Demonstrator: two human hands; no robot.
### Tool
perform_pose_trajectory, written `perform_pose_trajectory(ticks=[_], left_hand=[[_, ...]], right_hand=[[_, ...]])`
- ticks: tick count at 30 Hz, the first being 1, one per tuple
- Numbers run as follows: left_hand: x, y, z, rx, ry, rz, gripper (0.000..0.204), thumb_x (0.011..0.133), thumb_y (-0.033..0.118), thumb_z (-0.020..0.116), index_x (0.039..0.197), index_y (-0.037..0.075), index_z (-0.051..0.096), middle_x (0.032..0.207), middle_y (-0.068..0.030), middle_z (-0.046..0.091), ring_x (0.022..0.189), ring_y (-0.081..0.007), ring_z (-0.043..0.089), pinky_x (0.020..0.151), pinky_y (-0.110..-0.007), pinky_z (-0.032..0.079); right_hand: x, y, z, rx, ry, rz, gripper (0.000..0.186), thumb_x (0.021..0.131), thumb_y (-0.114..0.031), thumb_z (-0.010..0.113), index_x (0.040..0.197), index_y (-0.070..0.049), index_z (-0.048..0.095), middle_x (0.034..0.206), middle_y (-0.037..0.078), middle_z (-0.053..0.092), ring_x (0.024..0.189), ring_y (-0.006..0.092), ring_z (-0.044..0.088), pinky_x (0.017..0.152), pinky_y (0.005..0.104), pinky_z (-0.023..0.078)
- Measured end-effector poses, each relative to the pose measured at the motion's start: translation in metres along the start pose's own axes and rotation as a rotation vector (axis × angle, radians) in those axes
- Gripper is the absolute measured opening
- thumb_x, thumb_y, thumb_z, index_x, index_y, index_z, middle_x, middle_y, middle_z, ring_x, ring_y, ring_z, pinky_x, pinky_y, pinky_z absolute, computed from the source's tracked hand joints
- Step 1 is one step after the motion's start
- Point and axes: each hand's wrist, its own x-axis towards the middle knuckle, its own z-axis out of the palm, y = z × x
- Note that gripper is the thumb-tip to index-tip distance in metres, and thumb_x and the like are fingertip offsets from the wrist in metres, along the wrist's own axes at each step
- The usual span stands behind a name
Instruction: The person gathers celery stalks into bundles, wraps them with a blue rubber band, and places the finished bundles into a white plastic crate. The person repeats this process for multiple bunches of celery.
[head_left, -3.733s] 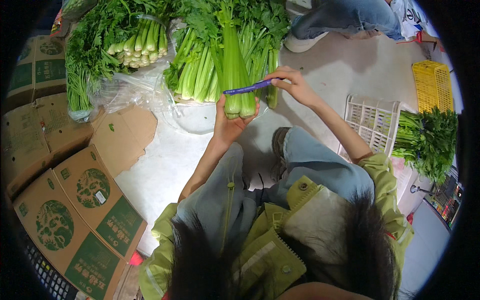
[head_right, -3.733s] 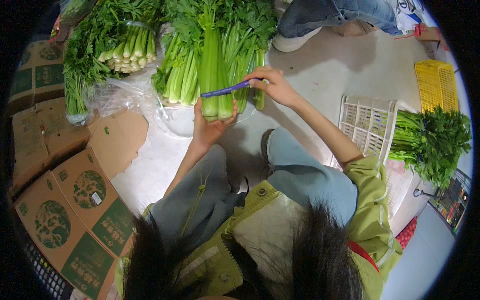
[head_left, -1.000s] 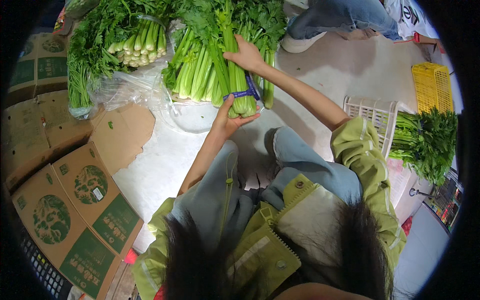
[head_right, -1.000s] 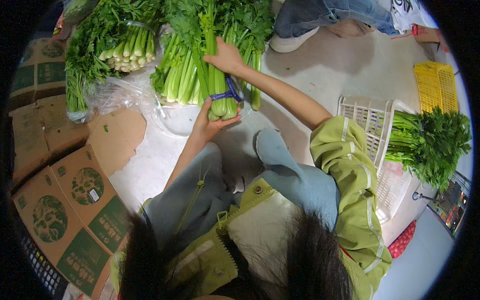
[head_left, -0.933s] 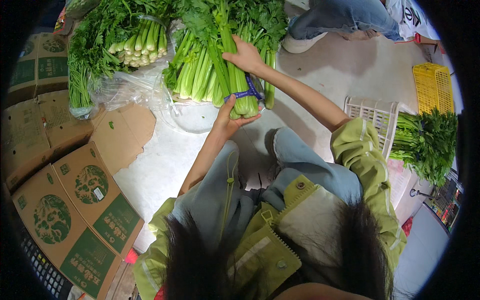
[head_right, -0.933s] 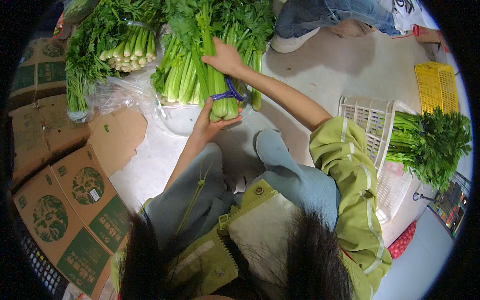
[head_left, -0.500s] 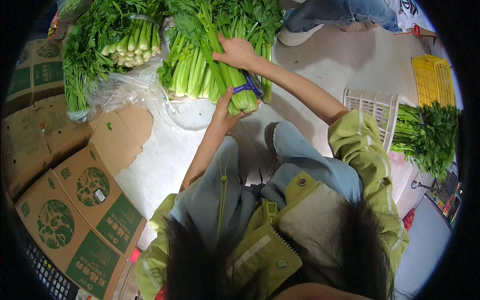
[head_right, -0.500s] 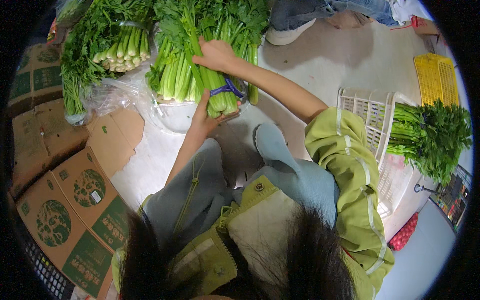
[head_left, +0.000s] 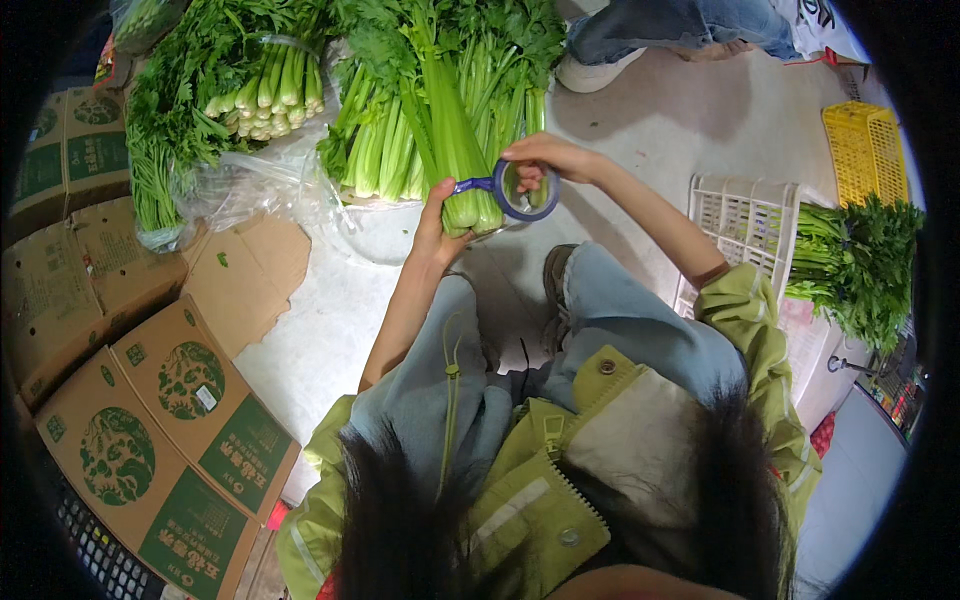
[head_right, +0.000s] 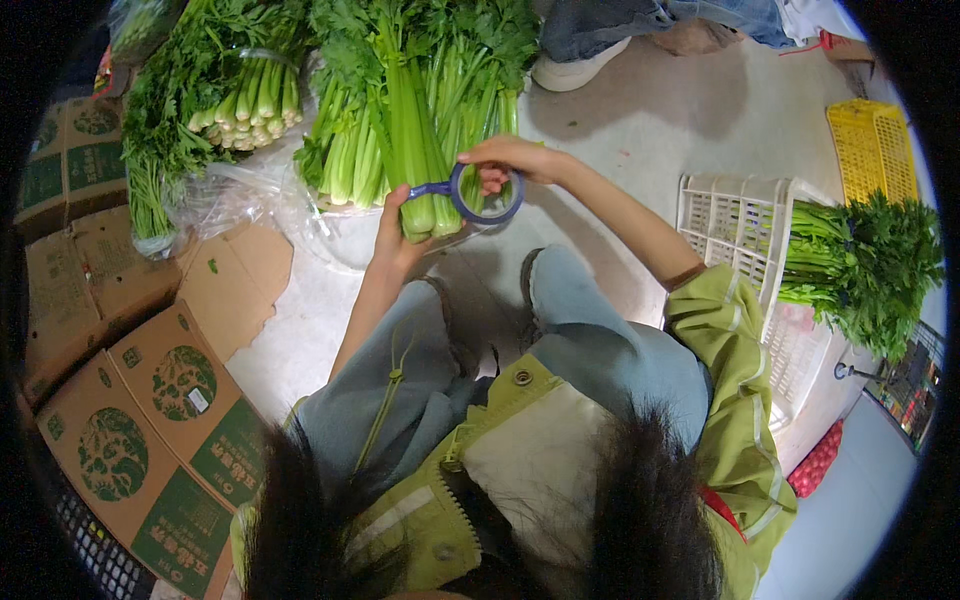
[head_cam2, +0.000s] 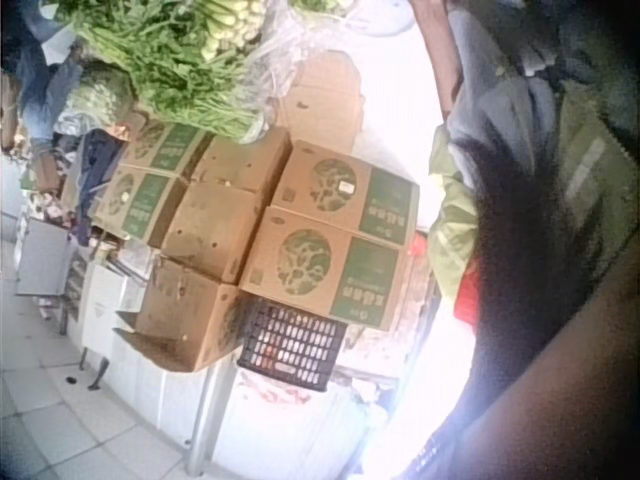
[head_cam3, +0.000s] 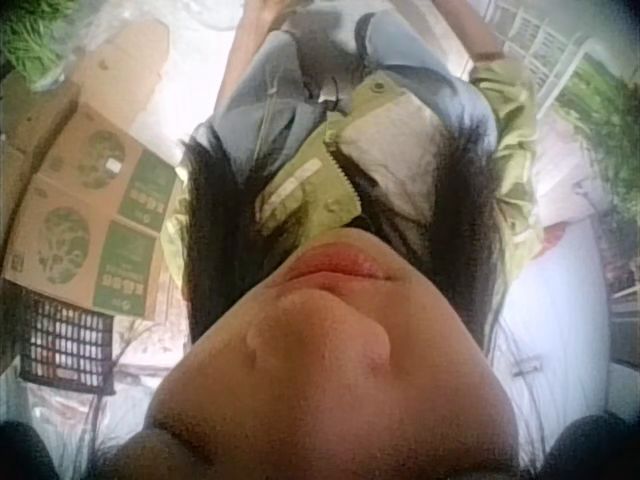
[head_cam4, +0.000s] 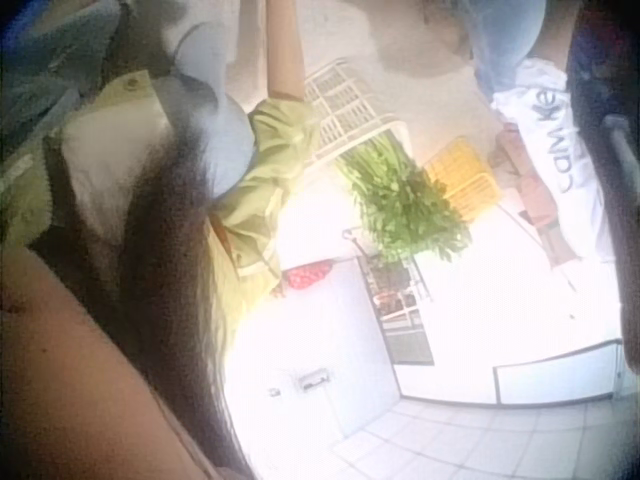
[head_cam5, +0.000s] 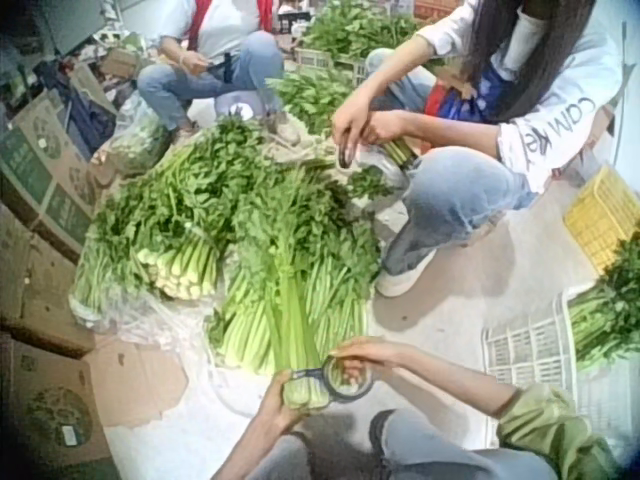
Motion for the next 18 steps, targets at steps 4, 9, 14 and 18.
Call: perform_pose_trajectory(ticks=[4,9,14,18], left_hand=[[-0.004,0.005,-0.001,0.081,-0.122,-0.034,0.062,0.087,0.045,0.052,0.127,-0.002,0.045,0.11,-0.0227,0.06,0.097,-0.0365,0.062,0.089,-0.048,0.05],[-0.007,0.002,0.005,0.178,-0.004,-0.023,0.061,0.088,0.045,0.051,0.124,-0.004,0.048,0.107,-0.0205,0.062,0.093,-0.0335,0.064,0.087,-0.045,0.051],[-0.006,0.004,-0.001,0.319,0.032,0.032,0.059,0.088,0.043,0.052,0.123,-0.005,0.049,0.104,-0.0192,0.064,0.089,-0.0316,0.066,0.082,-0.042,0.054],[-0.002,0.005,-0.004,0.341,-0.022,0.041,0.06,0.087,0.043,0.052,0.122,-0.005,0.049,0.103,-0.0198,0.064,0.089,-0.0321,0.066,0.081,-0.042,0.054]], right_hand=[[-0.024,-0.052,-0.001,0.06,-0.185,0.171,0.04,0.096,-0.035,0.05,0.099,0.003,0.06,0.067,0.011,0.064,0.06,0.0187,0.065,0.057,0.0282,0.052],[-0.009,-0.062,0.022,-0.446,-0.287,0.483,0.039,0.094,-0.032,0.051,0.106,0.004,0.061,0.079,0.013,0.069,0.065,0.0191,0.067,0.061,0.0282,0.053],[0.009,-0.033,0.036,-0.652,-0.132,0.267,0.035,0.094,-0.033,0.051,0.087,-0.002,0.064,0.068,0.005,0.061,0.057,0.0156,0.056,0.056,0.03,0.043],[0.002,-0.021,0.041,-0.683,0.047,0.165,0.044,0.095,-0.042,0.049,0.08,-0.003,0.06,0.06,0.0,0.051,0.055,0.0135,0.046,0.054,0.0316,0.038]])
